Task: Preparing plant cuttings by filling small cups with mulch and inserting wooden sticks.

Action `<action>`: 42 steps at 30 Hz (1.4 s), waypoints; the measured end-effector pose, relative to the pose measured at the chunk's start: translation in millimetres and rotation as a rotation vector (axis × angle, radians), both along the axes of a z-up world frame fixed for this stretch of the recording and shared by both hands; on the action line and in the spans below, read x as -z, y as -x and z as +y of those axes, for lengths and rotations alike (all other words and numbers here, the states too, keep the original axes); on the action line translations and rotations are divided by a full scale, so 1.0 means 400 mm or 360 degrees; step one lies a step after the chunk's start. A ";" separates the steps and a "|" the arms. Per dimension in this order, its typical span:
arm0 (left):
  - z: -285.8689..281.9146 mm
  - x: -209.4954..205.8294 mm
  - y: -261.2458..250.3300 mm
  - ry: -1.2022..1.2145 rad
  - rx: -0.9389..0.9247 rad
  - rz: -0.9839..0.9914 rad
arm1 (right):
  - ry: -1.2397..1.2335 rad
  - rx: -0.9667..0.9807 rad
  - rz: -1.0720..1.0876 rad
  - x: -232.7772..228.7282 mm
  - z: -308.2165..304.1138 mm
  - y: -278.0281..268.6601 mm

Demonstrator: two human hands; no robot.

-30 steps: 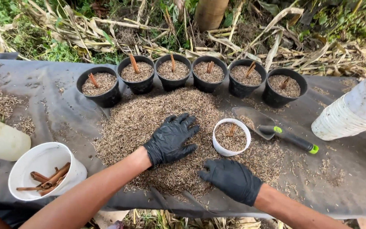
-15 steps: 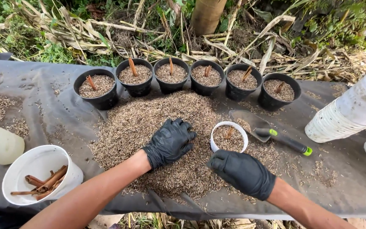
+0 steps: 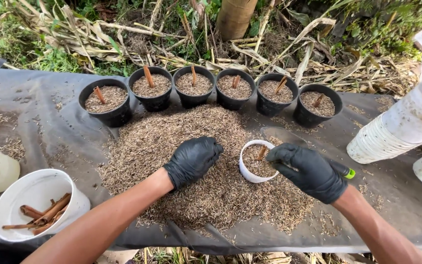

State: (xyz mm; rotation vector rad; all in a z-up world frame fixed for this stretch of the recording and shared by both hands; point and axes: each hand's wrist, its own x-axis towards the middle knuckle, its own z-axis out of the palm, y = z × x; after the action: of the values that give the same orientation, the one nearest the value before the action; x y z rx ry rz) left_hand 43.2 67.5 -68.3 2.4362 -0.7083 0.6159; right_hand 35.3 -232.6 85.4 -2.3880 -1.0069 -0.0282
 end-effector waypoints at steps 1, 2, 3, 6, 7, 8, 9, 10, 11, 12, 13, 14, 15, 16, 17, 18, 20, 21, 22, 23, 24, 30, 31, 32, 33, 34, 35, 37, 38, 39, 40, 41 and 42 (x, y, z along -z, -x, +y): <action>-0.003 -0.016 -0.008 0.0000 0.0009 -0.0006 | 0.0000 0.0009 -0.0006 0.008 -0.001 -0.007; -0.005 -0.030 -0.011 -0.0026 0.0035 0.0033 | -0.0041 -0.0044 -0.0057 0.019 -0.001 -0.012; -0.007 -0.043 -0.014 -0.0052 0.0060 0.0071 | -0.0082 -0.0098 -0.0108 0.030 -0.002 -0.016; -0.029 -0.124 0.003 -0.0453 -0.0166 -0.0159 | -0.0022 -0.0125 -0.0240 0.036 0.007 -0.014; -0.033 -0.145 0.013 -0.0459 -0.0159 -0.0149 | -0.0027 -0.0119 -0.0228 0.046 0.001 -0.013; -0.037 -0.169 0.017 -0.0424 -0.0096 -0.0064 | -0.0011 -0.0156 -0.0285 0.053 -0.004 -0.017; -0.040 -0.194 0.021 -0.0390 -0.0033 0.0022 | 0.0006 -0.0192 -0.0342 0.059 -0.009 -0.020; -0.057 -0.225 0.038 -0.0391 -0.0032 0.0026 | 0.0005 -0.0192 -0.0338 0.063 -0.011 -0.023; -0.072 -0.255 0.055 -0.0421 0.0027 0.0101 | -0.0026 -0.0157 -0.0346 0.069 -0.013 -0.025; -0.088 -0.287 0.071 -0.0451 0.0084 0.0173 | -0.0057 -0.0124 -0.0357 0.073 -0.015 -0.029; -0.102 -0.273 0.077 -0.0451 0.0082 0.0174 | -0.0058 -0.0126 -0.0356 0.076 -0.018 -0.035; -0.116 -0.258 0.085 -0.0336 0.0224 0.0158 | -0.0049 -0.0169 -0.0358 0.081 -0.021 -0.038; -0.130 -0.243 0.093 -0.0220 0.0365 0.0142 | -0.0041 -0.0212 -0.0360 0.086 -0.024 -0.042; -0.140 -0.255 0.104 -0.0220 0.0364 0.0148 | -0.0042 -0.0214 -0.0354 0.084 -0.027 -0.043; -0.150 -0.268 0.114 -0.0278 0.0404 0.0123 | -0.0003 -0.0219 -0.0347 0.080 -0.031 -0.043; -0.159 -0.283 0.122 -0.0340 0.0446 0.0094 | 0.0035 -0.0223 -0.0345 0.076 -0.033 -0.045; -0.152 -0.275 0.117 -0.0276 0.0500 0.0190 | 0.0006 -0.0203 -0.0361 0.083 -0.051 -0.048; -0.149 -0.271 0.115 -0.0209 0.0553 0.0285 | -0.0019 -0.0184 -0.0376 0.087 -0.060 -0.049; -0.147 -0.262 0.109 -0.0212 0.0556 0.0286 | -0.0021 -0.0180 -0.0375 0.083 -0.061 -0.046; -0.144 -0.254 0.103 -0.0110 0.0637 0.0426 | -0.0097 -0.0136 -0.0309 0.078 -0.061 -0.043; -0.141 -0.245 0.098 -0.0009 0.0718 0.0568 | -0.0174 -0.0092 -0.0241 0.075 -0.061 -0.040; -0.140 -0.228 0.073 -0.0606 0.0339 0.0471 | 0.0155 -0.0378 -0.0500 0.050 -0.067 -0.043; -0.147 -0.221 0.067 -0.0609 0.0341 0.0470 | 0.0153 -0.0375 -0.0501 0.078 -0.076 -0.059; -0.153 -0.212 0.064 -0.0579 0.0325 0.0496 | 0.0229 -0.0336 -0.0599 0.107 -0.084 -0.073; -0.159 -0.203 0.061 -0.0550 0.0309 0.0521 | 0.0304 -0.0296 -0.0697 0.136 -0.092 -0.087; -0.158 -0.213 0.064 -0.0551 0.0308 0.0522 | 0.0303 -0.0297 -0.0698 0.131 -0.090 -0.082; -0.157 -0.224 0.066 -0.0534 0.0259 0.0476 | 0.0331 -0.0267 -0.0661 0.126 -0.087 -0.078; -0.157 -0.234 0.073 -0.0513 0.0210 0.0426 | 0.0361 -0.0238 -0.0628 0.109 -0.076 -0.068; -0.158 -0.234 0.075 -0.0529 0.0201 0.0343 | 0.0380 -0.0279 -0.0675 0.098 -0.066 -0.064; -0.158 -0.235 0.077 -0.0546 0.0192 0.0261 | 0.0398 -0.0320 -0.0723 0.087 -0.057 -0.059; -0.159 -0.231 0.080 -0.0545 0.0194 0.0257 | 0.0400 -0.0318 -0.0726 0.087 -0.059 -0.059; -0.159 -0.228 0.084 -0.0569 0.0179 0.0138 | 0.0391 -0.0290 -0.0670 0.087 -0.062 -0.058; -0.161 -0.229 0.081 -0.0592 0.0162 0.0007 | 0.0385 -0.0262 -0.0624 0.083 -0.066 -0.063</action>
State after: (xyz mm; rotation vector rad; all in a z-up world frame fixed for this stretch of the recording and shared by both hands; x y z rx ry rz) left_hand 11.0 3.3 23.2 2.7131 -1.0150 0.4715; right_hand 60.7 -258.9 52.3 -2.5650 -1.4576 -0.3444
